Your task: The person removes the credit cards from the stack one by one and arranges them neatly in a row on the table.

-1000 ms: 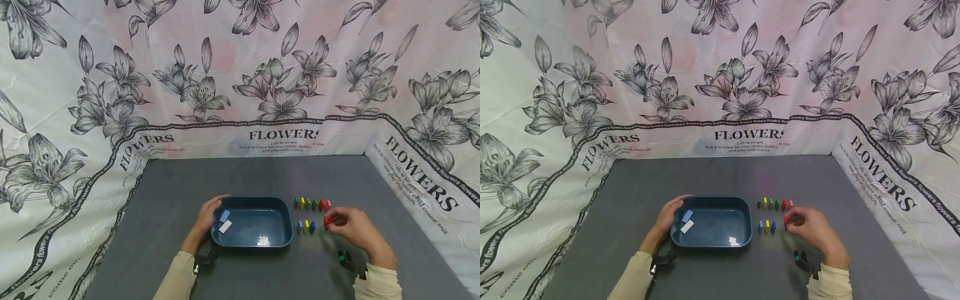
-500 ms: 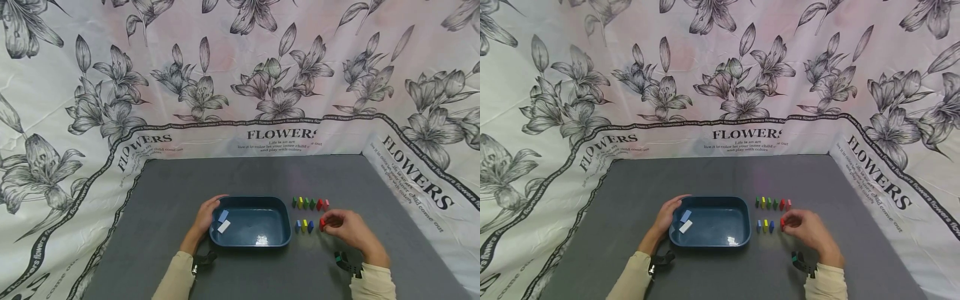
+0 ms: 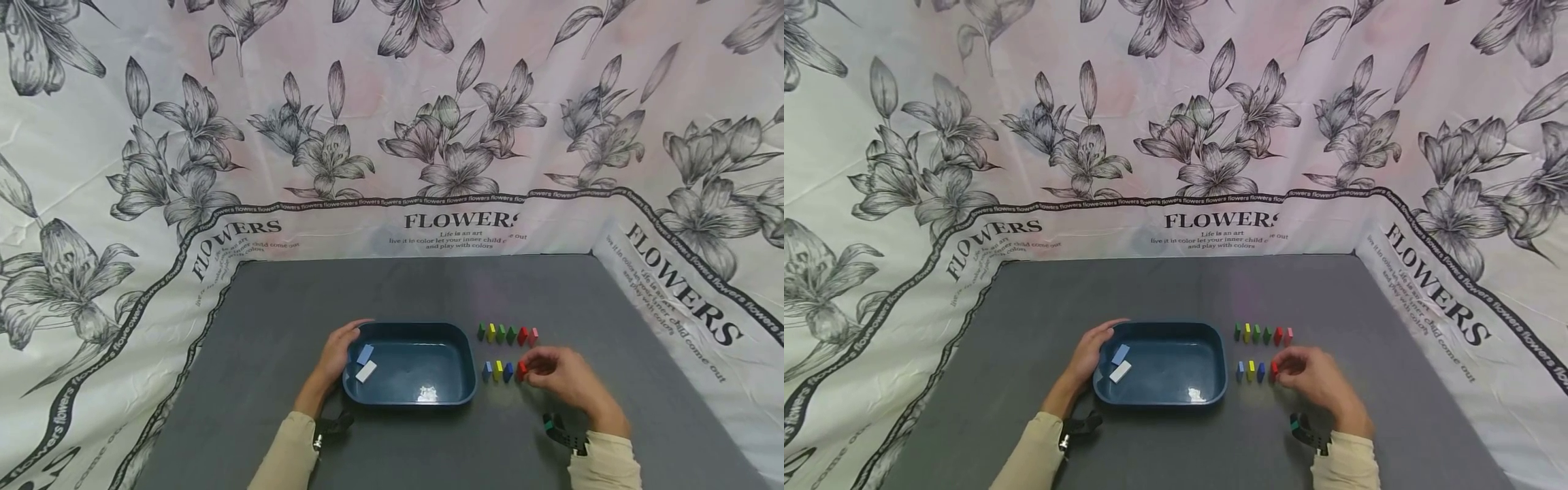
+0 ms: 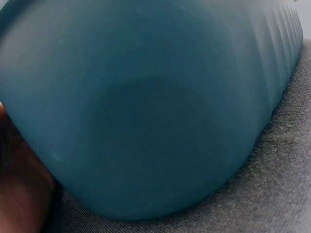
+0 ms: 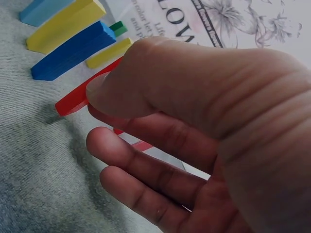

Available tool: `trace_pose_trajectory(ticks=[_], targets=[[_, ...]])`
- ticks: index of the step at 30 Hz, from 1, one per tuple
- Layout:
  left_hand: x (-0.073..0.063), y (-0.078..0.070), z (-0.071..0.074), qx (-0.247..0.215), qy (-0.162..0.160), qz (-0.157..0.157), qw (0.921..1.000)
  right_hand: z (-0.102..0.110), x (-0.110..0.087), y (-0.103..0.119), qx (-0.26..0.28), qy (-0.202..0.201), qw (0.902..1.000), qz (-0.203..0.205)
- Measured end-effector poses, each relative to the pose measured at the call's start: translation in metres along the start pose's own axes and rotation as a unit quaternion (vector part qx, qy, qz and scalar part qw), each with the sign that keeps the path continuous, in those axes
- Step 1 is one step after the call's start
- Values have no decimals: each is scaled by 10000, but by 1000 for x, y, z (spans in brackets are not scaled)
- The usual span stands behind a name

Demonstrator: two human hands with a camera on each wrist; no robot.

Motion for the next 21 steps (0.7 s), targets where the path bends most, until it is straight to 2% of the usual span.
trace_pose_trajectory(ticks=[11, 21], targets=[[-1, 3, 1, -42, 62, -3, 10000, -6, 2, -3, 132, 80, 9998, -104], [-1, 0, 1, 154, -19, -20, 9999, -7, 3, -6, 217, 117, 9997, -70]])
Point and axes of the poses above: each hand's wrist, its own x-axis towards the middle knuckle, its own z-axis out of the back of the hand, y = z × x, the point moved 4 cm from there along x, towards the middle knuckle, and after that the axes turned 9 degrees about -x, right-handed, at the moved point
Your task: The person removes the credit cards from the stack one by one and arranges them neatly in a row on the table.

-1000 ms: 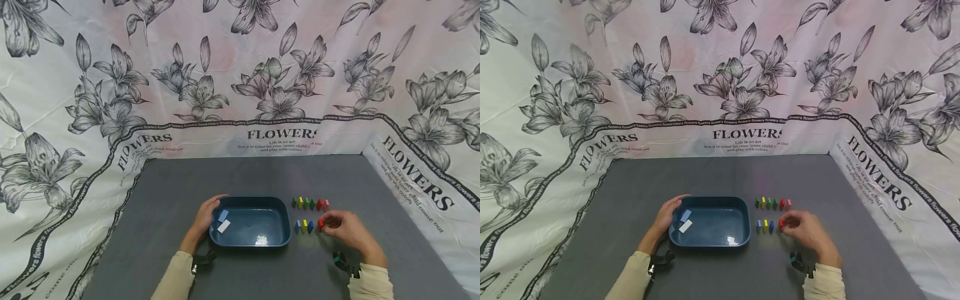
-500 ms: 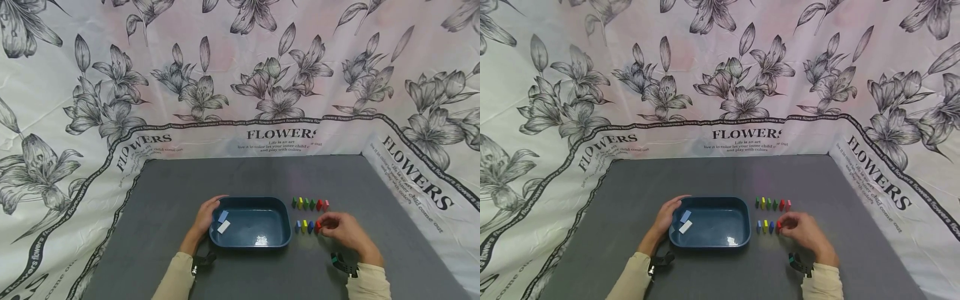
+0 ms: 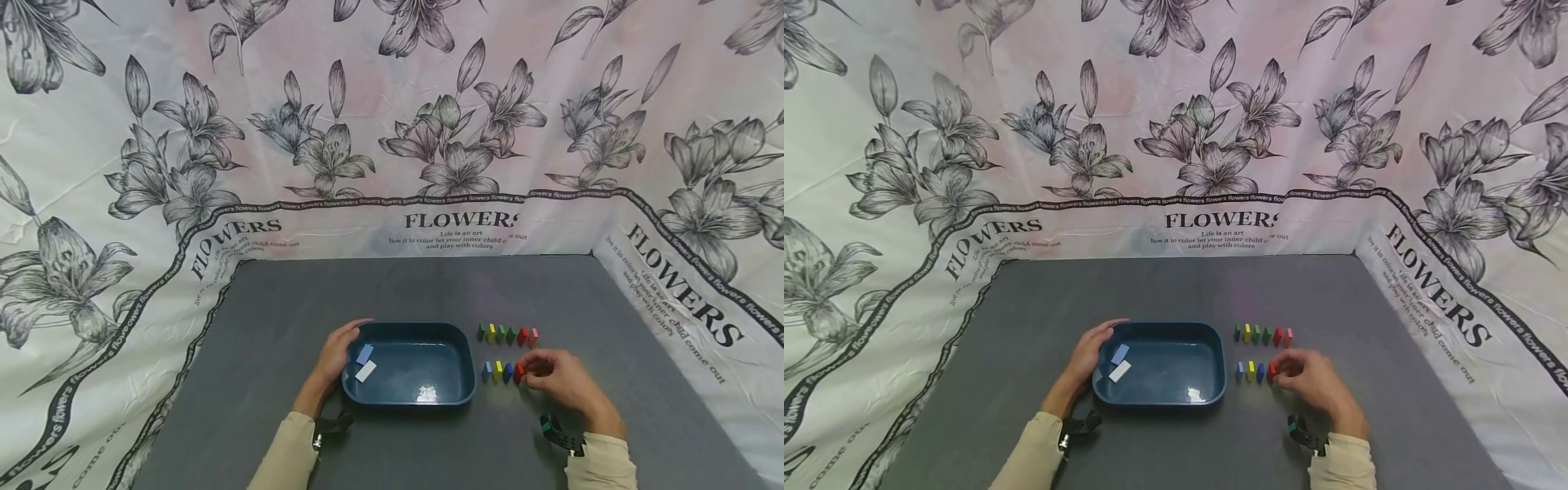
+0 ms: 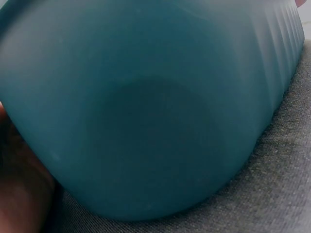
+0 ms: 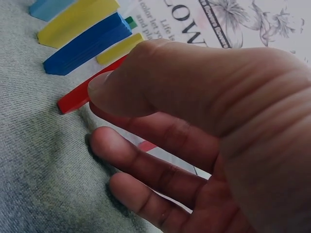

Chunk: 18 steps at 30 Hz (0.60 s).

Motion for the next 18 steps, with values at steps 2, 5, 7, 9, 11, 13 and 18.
trace_pose_trajectory(ticks=[2, 5, 7, 9, 11, 13, 18], targets=[[-1, 0, 1, 24, -2, 1, 10000, 0, 0, 0, -18, -16, 10000, 5], [-2, 0, 2, 59, -3, 21, 10000, -2, -1, 1, 27, -18, 10000, 15], [-3, 0, 3, 45, -16, 40, 10000, -4, -1, 1, 71, 3, 10000, 9], [-3, 0, 4, 75, -43, 25, 10000, -6, -1, 1, 118, 21, 9999, -24], [-3, 1, 4, 59, -52, 18, 10000, -5, -1, 3, 114, -1, 9999, 27], [-2, 1, 4, 73, -49, 2, 10000, -4, -1, 4, 66, -32, 9999, 94], [-3, 0, 5, 71, 117, -24, 9999, -4, -2, 5, 52, -121, 9998, 161]])
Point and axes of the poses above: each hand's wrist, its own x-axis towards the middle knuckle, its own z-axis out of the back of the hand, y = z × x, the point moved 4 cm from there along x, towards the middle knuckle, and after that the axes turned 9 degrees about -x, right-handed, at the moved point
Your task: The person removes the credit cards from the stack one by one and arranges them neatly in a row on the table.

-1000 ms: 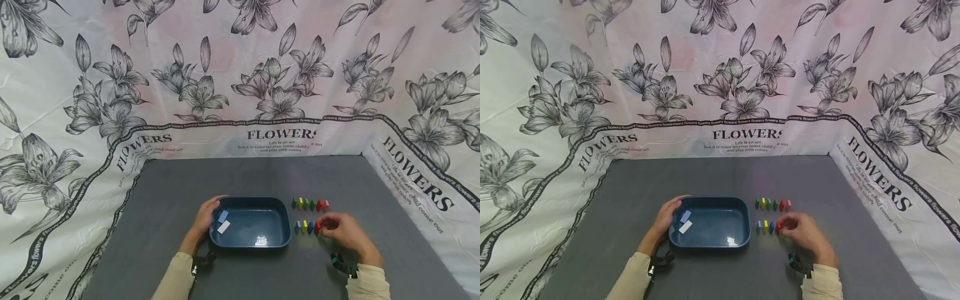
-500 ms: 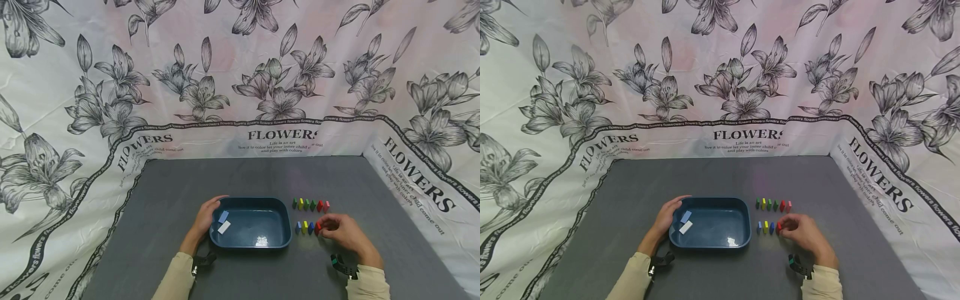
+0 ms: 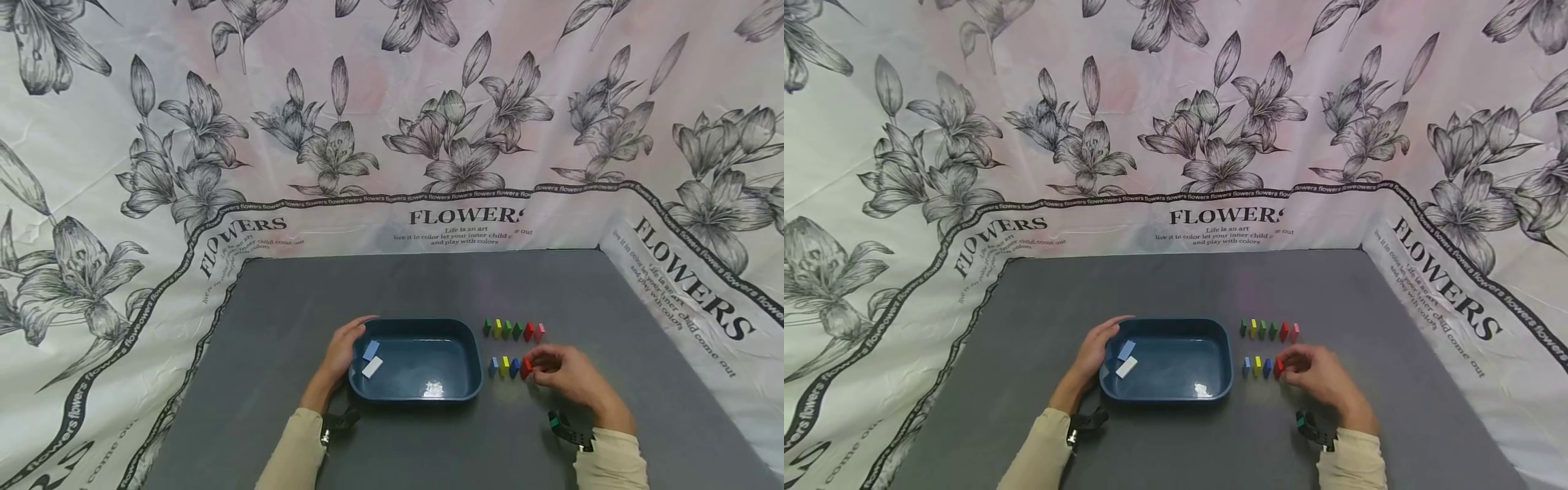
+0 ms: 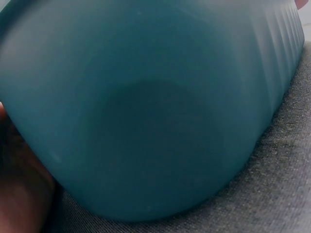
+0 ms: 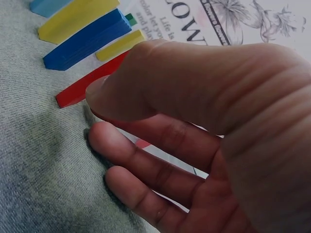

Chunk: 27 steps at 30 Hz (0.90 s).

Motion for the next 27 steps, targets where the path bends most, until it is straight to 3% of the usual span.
trace_pose_trajectory(ticks=[7, 22, 27], targets=[[-4, -2, 3, 0, -70, 23, 10000, -6, -5, 0, 189, 159, 9996, -119], [4, 2, -2, -201, -40, 44, 9998, 13, -9, -9, 165, 177, 9997, 54], [3, 2, -2, -198, -75, 103, 9997, 15, -14, -13, 210, 344, 9990, -168]])
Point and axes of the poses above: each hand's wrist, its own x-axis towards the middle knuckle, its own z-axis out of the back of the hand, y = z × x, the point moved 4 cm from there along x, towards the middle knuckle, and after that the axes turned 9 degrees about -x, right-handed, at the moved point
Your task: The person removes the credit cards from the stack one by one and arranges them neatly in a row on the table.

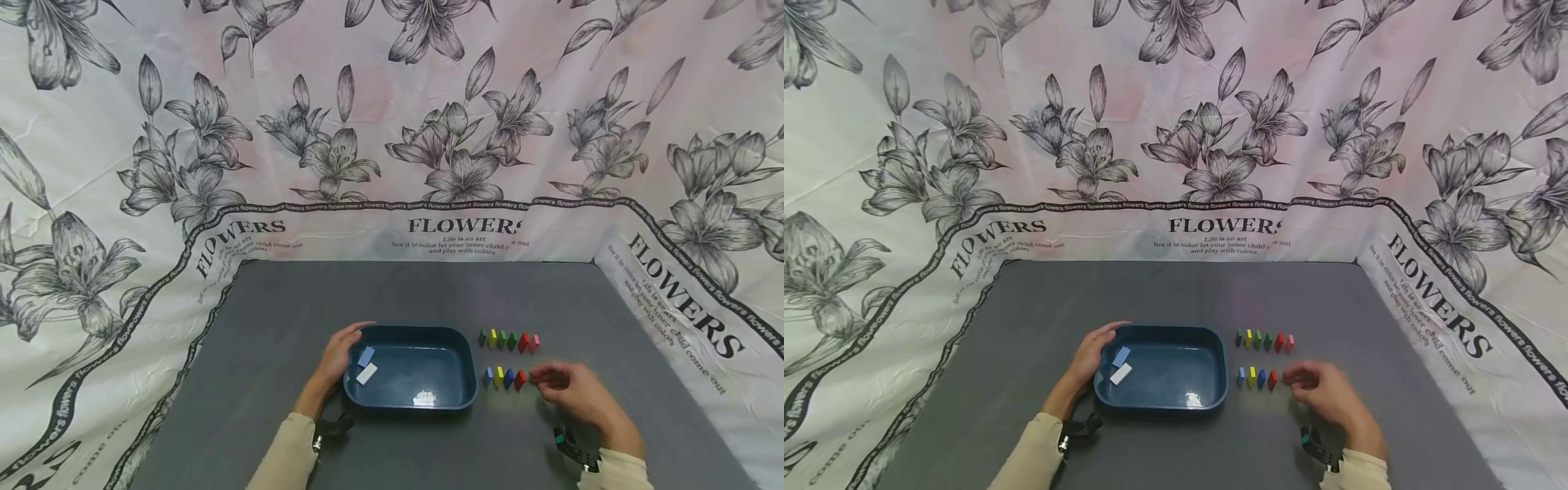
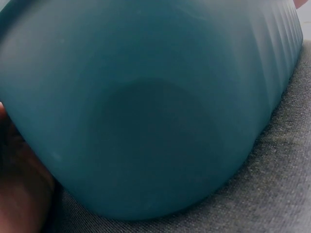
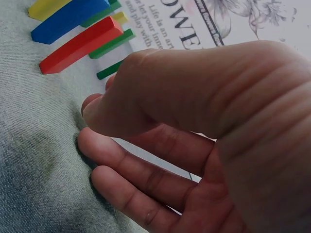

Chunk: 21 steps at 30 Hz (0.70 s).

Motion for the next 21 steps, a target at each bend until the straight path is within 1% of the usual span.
trace_pose_trajectory(ticks=[2, 6, 9, 12, 17, 21], targets=[[-2, 0, 3, 76, 4, -2, 10000, -3, 0, 1, 42, 46, 9999, -83], [-2, -2, 4, 139, 101, -63, 9998, -2, 0, 4, -59, 6, 9999, -153], [2, -3, -1, 168, 83, -125, 9997, 6, -4, 4, -198, -67, 9996, -168], [3, -3, 0, 145, -7, -119, 9998, 10, -6, 4, -345, -87, 9991, -230], [1, -1, -1, 22, 48, -80, 10000, 17, -14, 8, -628, -274, 9969, -397], [0, -1, -2, 78, 49, -91, 9999, 23, -21, 15, -765, -403, 9959, -279]])
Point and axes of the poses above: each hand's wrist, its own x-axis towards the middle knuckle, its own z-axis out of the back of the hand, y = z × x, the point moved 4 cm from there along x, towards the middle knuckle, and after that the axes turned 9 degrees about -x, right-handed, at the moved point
